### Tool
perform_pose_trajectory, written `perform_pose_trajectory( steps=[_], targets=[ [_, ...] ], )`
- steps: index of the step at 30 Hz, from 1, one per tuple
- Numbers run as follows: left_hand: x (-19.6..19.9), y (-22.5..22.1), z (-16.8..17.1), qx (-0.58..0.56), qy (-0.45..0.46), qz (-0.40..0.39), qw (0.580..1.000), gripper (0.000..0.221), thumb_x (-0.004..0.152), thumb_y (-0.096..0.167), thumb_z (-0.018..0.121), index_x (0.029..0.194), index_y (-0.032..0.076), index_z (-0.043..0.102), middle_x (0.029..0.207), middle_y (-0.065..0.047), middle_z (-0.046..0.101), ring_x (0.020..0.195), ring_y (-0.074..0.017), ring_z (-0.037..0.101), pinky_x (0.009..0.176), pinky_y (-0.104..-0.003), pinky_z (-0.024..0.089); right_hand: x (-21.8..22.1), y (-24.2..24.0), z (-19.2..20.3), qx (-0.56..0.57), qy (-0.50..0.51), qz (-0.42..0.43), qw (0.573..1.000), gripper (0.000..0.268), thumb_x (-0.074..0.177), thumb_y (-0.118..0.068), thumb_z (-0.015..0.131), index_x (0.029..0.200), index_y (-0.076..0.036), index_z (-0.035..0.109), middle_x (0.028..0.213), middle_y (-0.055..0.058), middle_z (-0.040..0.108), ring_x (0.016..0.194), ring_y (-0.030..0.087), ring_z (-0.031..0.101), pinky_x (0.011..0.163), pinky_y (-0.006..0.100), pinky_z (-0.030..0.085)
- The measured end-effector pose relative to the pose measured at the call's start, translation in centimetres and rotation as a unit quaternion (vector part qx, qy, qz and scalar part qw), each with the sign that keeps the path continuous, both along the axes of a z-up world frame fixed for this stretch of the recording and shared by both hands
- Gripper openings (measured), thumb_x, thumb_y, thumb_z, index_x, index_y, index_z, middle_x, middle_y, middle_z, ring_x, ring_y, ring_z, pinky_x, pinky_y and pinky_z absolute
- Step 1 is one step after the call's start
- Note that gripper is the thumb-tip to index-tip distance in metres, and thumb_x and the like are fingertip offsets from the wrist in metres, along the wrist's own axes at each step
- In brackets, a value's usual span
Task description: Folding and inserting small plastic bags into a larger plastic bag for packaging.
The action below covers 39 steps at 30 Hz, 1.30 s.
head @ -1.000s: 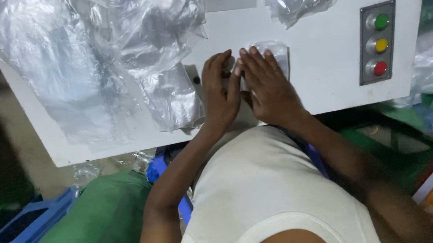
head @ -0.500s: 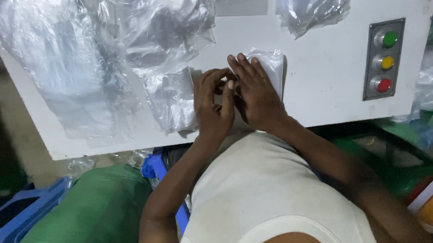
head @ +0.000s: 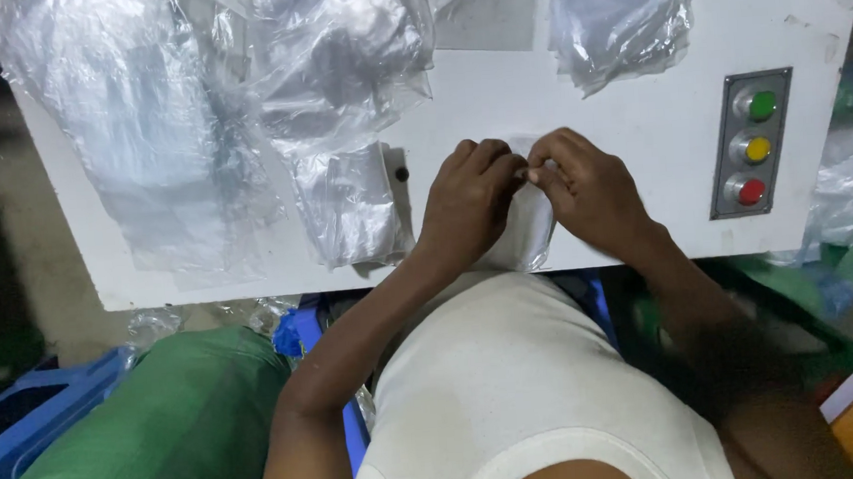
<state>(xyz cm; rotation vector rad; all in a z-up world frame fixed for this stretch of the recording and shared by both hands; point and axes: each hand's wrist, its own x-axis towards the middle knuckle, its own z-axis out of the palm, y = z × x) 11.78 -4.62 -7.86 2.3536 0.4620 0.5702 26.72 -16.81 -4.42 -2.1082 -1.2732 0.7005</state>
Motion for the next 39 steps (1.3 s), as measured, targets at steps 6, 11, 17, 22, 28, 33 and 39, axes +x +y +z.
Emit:
perform_pose_trajectory(
  steps=[6,11,17,22,28,33,39],
  targets=[
    [-1.1,0.3,0.2,-0.046,0.119,-0.046,0.991,0.024,0.103,0.023,0.061,0.126,0.015,0.062,0.091,-0.009,0.069,0.088,-0.0302,0.064,0.076,-0.040,0.049,0.6,-1.4,0.9,-0.088,0.079,-0.038,0.992,0.028,0.106,-0.031,0.065,0.128,-0.017,0.055,0.084,0.007,0.071,0.075,0.033,0.071,0.077,0.046,0.055],
    [-1.0,0.1,0.0,0.017,0.131,-0.081,0.988,0.019,0.090,0.020,0.076,0.105,0.010,0.071,0.103,-0.010,0.061,0.092,-0.0294,0.056,0.076,-0.040,0.045,0.5,-1.3,1.4,-0.026,-0.025,0.041,0.999,0.021,0.099,-0.024,0.074,0.111,-0.007,0.073,0.102,0.016,0.071,0.086,0.036,0.068,0.071,0.046,0.056],
    [-1.5,0.1,-1.6,0.001,0.149,-0.058,0.987,0.041,0.098,0.021,0.069,0.136,0.010,0.055,0.099,-0.012,0.063,0.093,-0.0311,0.061,0.077,-0.040,0.047,0.3,-2.1,0.6,-0.045,-0.051,0.052,0.996,0.019,0.101,-0.019,0.070,0.116,-0.008,0.069,0.102,0.014,0.069,0.095,0.037,0.070,0.076,0.048,0.059],
    [-1.4,0.1,-1.0,0.025,0.162,-0.067,0.984,0.040,0.091,0.019,0.076,0.126,0.009,0.061,0.100,-0.012,0.064,0.094,-0.0312,0.060,0.078,-0.040,0.047,0.2,-2.1,0.9,-0.051,-0.050,0.039,0.997,0.032,0.100,-0.029,0.071,0.125,-0.008,0.066,0.094,0.013,0.067,0.085,0.033,0.068,0.073,0.047,0.056],
    [-1.5,-0.1,-1.9,0.092,0.070,-0.083,0.990,0.008,0.093,0.018,0.071,0.092,0.011,0.069,0.102,-0.008,0.058,0.094,-0.0305,0.056,0.070,-0.039,0.041,0.2,-2.8,-0.8,-0.001,-0.115,0.086,0.990,0.016,0.098,-0.025,0.073,0.104,-0.010,0.071,0.098,0.009,0.063,0.094,0.031,0.066,0.079,0.044,0.055],
    [-1.7,0.1,-1.6,0.080,0.054,-0.118,0.988,0.010,0.100,0.018,0.064,0.097,0.011,0.070,0.097,-0.007,0.061,0.091,-0.0283,0.058,0.069,-0.038,0.041,0.1,-2.8,-1.2,0.012,-0.106,0.085,0.991,0.032,0.098,-0.029,0.069,0.124,-0.010,0.066,0.092,0.009,0.064,0.089,0.031,0.067,0.079,0.045,0.055],
    [-1.5,0.2,-0.7,0.045,0.141,-0.066,0.987,0.039,0.097,0.021,0.069,0.133,0.008,0.059,0.100,-0.013,0.063,0.093,-0.0334,0.061,0.077,-0.042,0.046,0.0,-2.6,-0.8,-0.001,-0.125,0.072,0.989,0.036,0.101,-0.030,0.068,0.128,-0.006,0.066,0.091,0.011,0.066,0.085,0.029,0.067,0.076,0.044,0.054]
  ],
)
